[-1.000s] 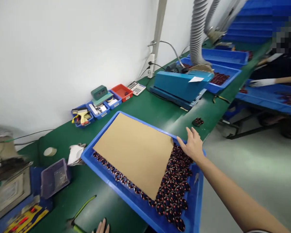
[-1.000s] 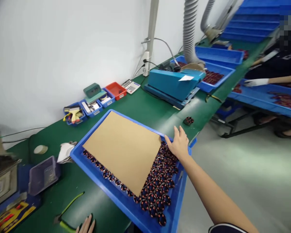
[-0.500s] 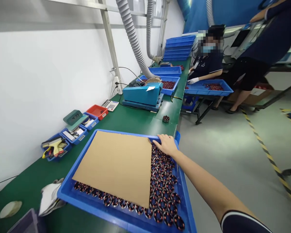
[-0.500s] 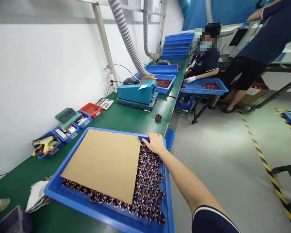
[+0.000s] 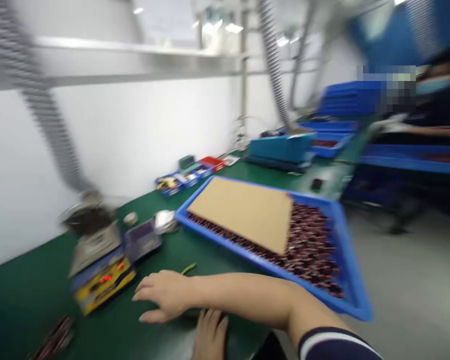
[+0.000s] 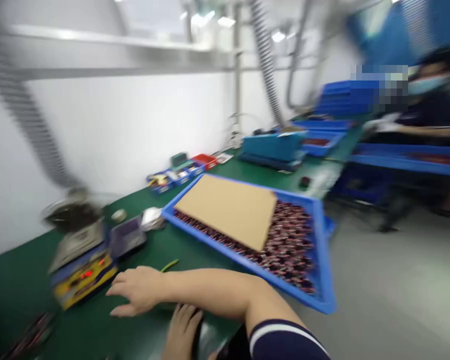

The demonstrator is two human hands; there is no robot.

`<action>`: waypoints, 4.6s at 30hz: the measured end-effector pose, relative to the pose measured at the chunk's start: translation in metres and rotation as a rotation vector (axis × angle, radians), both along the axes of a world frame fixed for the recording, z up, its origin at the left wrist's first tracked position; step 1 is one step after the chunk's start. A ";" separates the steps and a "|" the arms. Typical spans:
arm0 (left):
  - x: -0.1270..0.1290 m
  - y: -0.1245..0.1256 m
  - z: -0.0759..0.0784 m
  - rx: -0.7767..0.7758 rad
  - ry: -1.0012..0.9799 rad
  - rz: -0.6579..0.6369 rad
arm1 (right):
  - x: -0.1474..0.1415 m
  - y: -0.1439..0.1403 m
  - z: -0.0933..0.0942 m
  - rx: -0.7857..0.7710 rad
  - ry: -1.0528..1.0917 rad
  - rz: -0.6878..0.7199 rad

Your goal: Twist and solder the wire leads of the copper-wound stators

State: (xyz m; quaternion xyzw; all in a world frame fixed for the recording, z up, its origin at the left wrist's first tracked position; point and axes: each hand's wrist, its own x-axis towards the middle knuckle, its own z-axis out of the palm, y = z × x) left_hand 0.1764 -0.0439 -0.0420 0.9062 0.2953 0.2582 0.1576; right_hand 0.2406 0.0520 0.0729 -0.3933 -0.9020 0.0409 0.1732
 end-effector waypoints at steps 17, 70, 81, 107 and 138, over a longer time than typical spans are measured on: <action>-0.185 -0.092 0.000 -0.123 -0.526 0.537 | -0.046 -0.073 -0.134 0.082 0.424 -0.117; -0.174 0.078 0.020 -1.209 -0.751 0.580 | -0.086 -0.020 -0.122 -0.741 0.968 -0.085; -0.167 0.075 0.026 -1.237 -0.767 0.609 | -0.077 -0.025 -0.118 -0.527 0.850 -0.074; -0.172 0.074 0.014 -1.245 -0.895 0.414 | -0.080 -0.015 -0.102 -0.811 0.886 -0.171; -0.160 0.078 0.025 -1.273 -0.776 0.548 | -0.062 -0.009 -0.105 -0.414 0.827 -0.011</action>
